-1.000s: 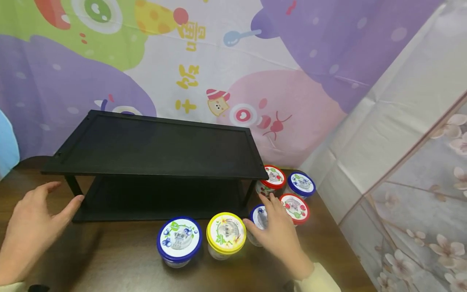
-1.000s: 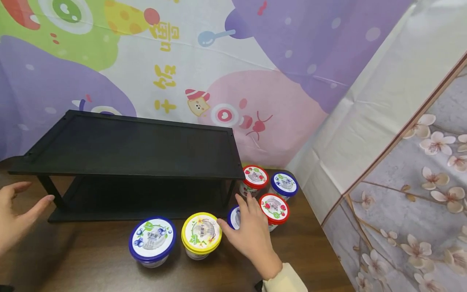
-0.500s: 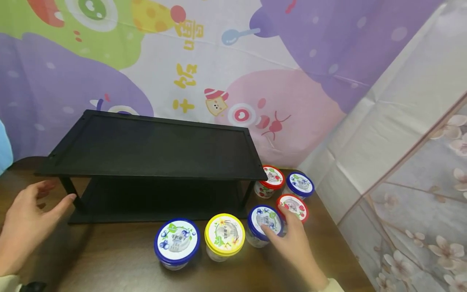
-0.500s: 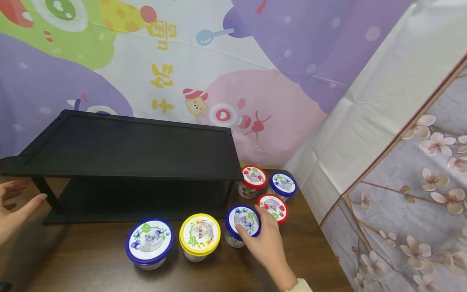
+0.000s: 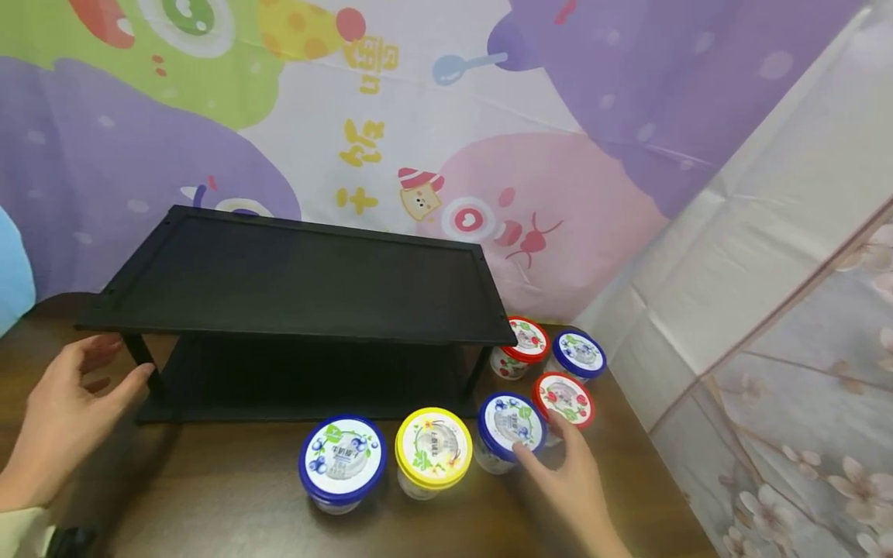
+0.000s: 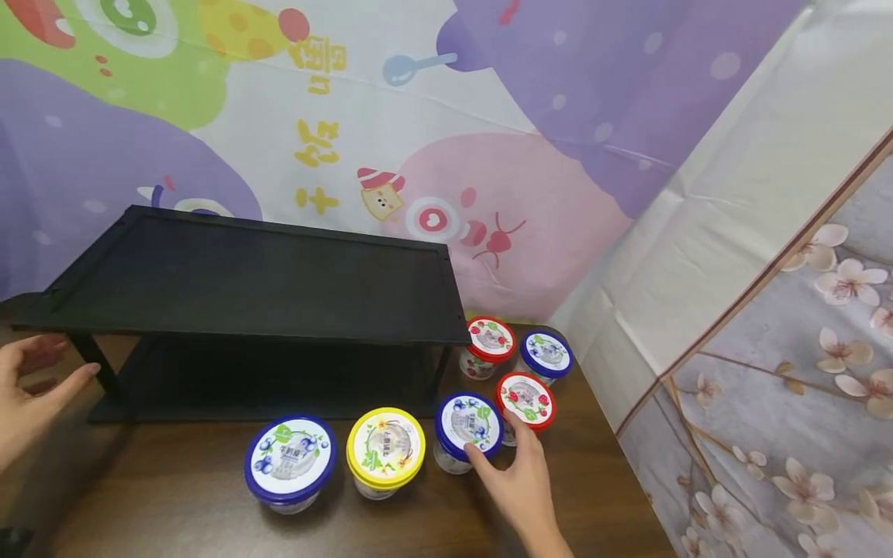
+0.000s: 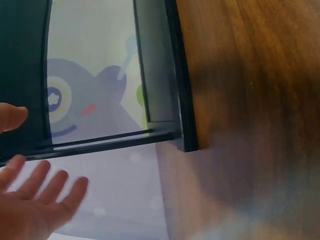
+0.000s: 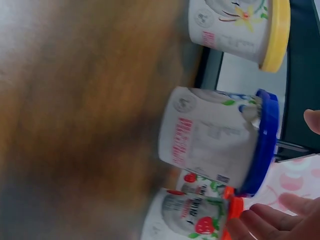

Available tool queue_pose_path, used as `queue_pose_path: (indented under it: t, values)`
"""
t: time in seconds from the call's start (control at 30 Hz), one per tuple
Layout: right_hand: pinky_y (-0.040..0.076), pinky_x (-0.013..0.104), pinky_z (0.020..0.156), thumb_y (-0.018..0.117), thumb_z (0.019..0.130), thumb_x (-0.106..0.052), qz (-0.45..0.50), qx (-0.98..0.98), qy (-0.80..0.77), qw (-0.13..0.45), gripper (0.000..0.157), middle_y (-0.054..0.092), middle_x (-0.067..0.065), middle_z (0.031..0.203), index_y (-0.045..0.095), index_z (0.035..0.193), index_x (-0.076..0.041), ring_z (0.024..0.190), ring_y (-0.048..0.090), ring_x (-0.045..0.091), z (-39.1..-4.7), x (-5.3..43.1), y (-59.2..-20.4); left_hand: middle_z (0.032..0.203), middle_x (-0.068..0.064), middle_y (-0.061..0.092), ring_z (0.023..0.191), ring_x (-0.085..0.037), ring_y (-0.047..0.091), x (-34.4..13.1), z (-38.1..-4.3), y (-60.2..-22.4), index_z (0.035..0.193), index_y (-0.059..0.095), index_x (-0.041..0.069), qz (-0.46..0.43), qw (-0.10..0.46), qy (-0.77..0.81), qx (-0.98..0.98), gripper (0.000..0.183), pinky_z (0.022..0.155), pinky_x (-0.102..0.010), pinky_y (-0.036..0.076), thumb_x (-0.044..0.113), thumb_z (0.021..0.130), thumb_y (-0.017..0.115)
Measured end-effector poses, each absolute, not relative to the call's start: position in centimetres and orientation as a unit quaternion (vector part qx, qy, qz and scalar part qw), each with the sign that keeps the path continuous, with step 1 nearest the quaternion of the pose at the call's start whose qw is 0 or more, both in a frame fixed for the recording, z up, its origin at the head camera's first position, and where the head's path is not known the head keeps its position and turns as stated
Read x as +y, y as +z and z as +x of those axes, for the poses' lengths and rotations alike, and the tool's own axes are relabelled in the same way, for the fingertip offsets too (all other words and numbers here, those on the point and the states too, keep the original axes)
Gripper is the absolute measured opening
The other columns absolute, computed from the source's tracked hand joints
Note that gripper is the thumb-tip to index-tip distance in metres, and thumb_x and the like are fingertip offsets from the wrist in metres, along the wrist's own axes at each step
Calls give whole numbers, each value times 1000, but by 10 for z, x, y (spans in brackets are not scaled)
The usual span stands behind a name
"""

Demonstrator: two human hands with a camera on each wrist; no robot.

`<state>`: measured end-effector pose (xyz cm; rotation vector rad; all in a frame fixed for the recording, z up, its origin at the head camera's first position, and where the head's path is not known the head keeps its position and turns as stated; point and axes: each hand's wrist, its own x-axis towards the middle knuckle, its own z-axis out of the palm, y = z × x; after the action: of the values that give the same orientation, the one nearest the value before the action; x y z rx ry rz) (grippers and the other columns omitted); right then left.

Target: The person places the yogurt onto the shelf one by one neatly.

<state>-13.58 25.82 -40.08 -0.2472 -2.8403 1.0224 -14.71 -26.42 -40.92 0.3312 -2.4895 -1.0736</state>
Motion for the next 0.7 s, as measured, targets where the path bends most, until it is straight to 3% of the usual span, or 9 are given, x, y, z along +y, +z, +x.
queue_pose_path:
  t: [0.23,0.43,0.7]
  values:
    - [34,58,105,67,71,-64,-110,-926,359,35,96,42,17,143,30,142,-10,133,38,37,-132,258,-410,133,-30,43,116,-48,44,-264,-150,-410,139,30,-3,151,215,-402,-877,61,92,-58,41,27,92,55]
    - [35,57,104,74,71,-54,-109,-918,376,59,95,44,22,140,32,141,-6,130,42,39,-131,257,-418,135,-30,42,118,-48,43,-268,-157,-411,138,30,-5,161,221,-409,-871,59,92,-60,40,25,93,54]
    - [42,53,100,75,70,-54,-134,-905,403,30,103,40,26,142,25,143,-2,128,43,42,-133,254,-427,131,-27,46,115,-43,43,-271,-164,-414,131,34,-5,153,234,-410,-868,52,91,-59,42,23,92,55]
